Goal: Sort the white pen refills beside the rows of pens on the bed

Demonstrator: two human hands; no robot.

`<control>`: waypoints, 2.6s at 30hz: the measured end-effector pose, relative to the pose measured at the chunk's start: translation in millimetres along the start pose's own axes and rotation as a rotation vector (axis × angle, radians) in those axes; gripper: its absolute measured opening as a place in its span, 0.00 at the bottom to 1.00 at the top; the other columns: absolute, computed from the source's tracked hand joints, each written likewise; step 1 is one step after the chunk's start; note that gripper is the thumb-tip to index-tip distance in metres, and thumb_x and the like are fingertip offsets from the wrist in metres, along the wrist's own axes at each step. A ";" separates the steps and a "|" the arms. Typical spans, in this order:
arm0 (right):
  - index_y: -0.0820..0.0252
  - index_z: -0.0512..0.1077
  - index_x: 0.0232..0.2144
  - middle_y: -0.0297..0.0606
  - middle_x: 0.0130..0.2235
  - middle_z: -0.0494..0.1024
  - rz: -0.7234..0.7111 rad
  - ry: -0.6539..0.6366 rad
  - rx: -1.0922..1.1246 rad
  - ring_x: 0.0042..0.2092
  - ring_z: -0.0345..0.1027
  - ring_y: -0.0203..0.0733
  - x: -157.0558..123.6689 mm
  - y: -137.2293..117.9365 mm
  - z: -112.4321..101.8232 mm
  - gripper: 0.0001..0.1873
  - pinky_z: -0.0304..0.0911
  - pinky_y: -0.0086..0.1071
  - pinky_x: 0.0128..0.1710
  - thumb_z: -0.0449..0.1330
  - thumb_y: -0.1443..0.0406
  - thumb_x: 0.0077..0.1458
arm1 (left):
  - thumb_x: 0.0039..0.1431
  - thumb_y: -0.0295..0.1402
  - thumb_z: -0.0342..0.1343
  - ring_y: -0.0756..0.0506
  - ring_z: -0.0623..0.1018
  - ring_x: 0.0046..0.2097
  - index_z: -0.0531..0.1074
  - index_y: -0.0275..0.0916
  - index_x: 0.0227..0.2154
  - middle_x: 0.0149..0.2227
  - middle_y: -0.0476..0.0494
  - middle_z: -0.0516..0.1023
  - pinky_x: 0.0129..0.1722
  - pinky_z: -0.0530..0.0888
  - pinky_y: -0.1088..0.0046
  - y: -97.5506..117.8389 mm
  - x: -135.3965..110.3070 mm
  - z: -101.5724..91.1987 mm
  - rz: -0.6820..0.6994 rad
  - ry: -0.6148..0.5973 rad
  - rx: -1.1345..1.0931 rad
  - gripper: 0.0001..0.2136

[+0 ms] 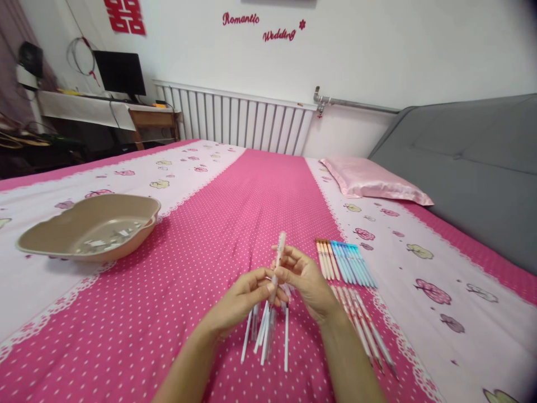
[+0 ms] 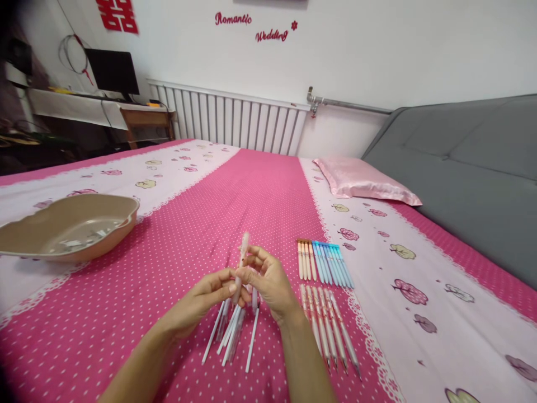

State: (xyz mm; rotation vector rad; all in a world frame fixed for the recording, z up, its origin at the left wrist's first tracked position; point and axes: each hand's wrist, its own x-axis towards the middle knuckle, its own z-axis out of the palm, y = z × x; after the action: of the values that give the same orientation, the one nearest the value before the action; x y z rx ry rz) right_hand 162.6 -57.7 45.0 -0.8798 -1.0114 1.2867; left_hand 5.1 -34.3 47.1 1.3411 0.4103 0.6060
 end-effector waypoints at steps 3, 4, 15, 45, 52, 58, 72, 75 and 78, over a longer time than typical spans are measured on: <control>0.56 0.70 0.42 0.31 0.33 0.70 -0.002 -0.015 0.026 0.35 0.65 0.32 -1.2 -1.9 1.9 0.23 0.63 0.24 0.34 0.69 0.66 0.41 | 0.60 0.36 0.51 0.48 0.75 0.38 0.70 0.35 0.42 0.37 0.41 0.77 0.44 0.70 0.67 -0.1 -0.1 -0.3 0.003 -0.005 -0.002 0.12; 0.56 0.70 0.43 0.32 0.34 0.71 0.010 -0.029 0.049 0.34 0.65 0.32 -1.6 -2.7 2.6 0.23 0.63 0.24 0.33 0.68 0.64 0.42 | 0.60 0.36 0.51 0.48 0.75 0.38 0.71 0.35 0.42 0.37 0.41 0.77 0.44 0.70 0.67 -0.1 -0.2 -0.4 0.006 -0.004 -0.004 0.12; 0.57 0.69 0.44 0.35 0.32 0.75 0.075 -0.033 0.088 0.27 0.66 0.33 0.3 -1.5 3.0 0.23 0.64 0.28 0.24 0.66 0.62 0.44 | 0.60 0.35 0.51 0.47 0.76 0.38 0.71 0.35 0.43 0.37 0.40 0.77 0.44 0.70 0.67 -1.4 -0.2 0.2 -0.005 0.025 -0.021 0.12; 0.58 0.72 0.41 0.31 0.28 0.72 0.027 0.044 0.012 0.29 0.67 0.34 0.7 2.8 3.5 0.22 0.64 0.28 0.29 0.69 0.63 0.41 | 0.57 0.36 0.55 0.49 0.75 0.35 0.68 0.34 0.40 0.32 0.43 0.76 0.40 0.70 0.69 -7.4 2.1 -2.5 -0.005 0.061 -0.027 0.11; 0.60 0.70 0.43 0.27 0.27 0.68 0.005 0.087 -0.016 0.30 0.65 0.31 1.5 5.1 5.2 0.26 0.61 0.26 0.33 0.71 0.65 0.38 | 0.51 0.36 0.60 0.51 0.74 0.30 0.69 0.34 0.35 0.26 0.47 0.75 0.33 0.69 0.74 -10.2 3.8 -1.4 -0.010 0.158 -0.044 0.12; 0.55 0.68 0.48 0.40 0.43 0.75 0.078 -0.059 0.118 0.40 0.70 0.39 -1.8 -2.3 6.8 0.23 0.67 0.33 0.39 0.64 0.61 0.48 | 0.55 0.36 0.57 0.50 0.73 0.31 0.72 0.34 0.38 0.28 0.45 0.74 0.35 0.69 0.73 2.4 1.3 2.7 0.021 0.130 -0.059 0.11; 0.64 0.74 0.38 0.40 0.30 0.80 0.027 0.127 0.039 0.29 0.73 0.39 3.5 6.1 7.1 0.23 0.69 0.31 0.30 0.71 0.62 0.36 | 0.50 0.41 0.60 0.51 0.73 0.28 0.69 0.34 0.31 0.26 0.45 0.75 0.31 0.68 0.74 -15.1 8.7 -1.3 0.046 0.237 0.068 0.14; 0.64 0.74 0.37 0.40 0.30 0.80 0.038 0.187 0.034 0.28 0.73 0.39 4.0 8.9 10.3 0.24 0.68 0.31 0.29 0.72 0.63 0.33 | 0.48 0.40 0.61 0.51 0.73 0.27 0.67 0.34 0.28 0.24 0.46 0.74 0.29 0.68 0.74 -15.2 10.0 -0.4 0.024 0.336 0.134 0.14; 0.65 0.74 0.36 0.40 0.29 0.80 0.038 0.236 0.013 0.28 0.73 0.40 4.3 9.9 13.5 0.26 0.67 0.31 0.27 0.72 0.62 0.31 | 0.44 0.39 0.63 0.50 0.74 0.26 0.68 0.35 0.25 0.23 0.46 0.75 0.27 0.68 0.75 -10.8 10.2 3.8 -0.005 0.433 0.197 0.13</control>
State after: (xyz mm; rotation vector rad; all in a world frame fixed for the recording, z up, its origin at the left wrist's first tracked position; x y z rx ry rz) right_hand 146.7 -52.9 40.7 -1.0192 -0.8026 1.1876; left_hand 17.2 -32.1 38.0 1.3919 0.8421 0.8730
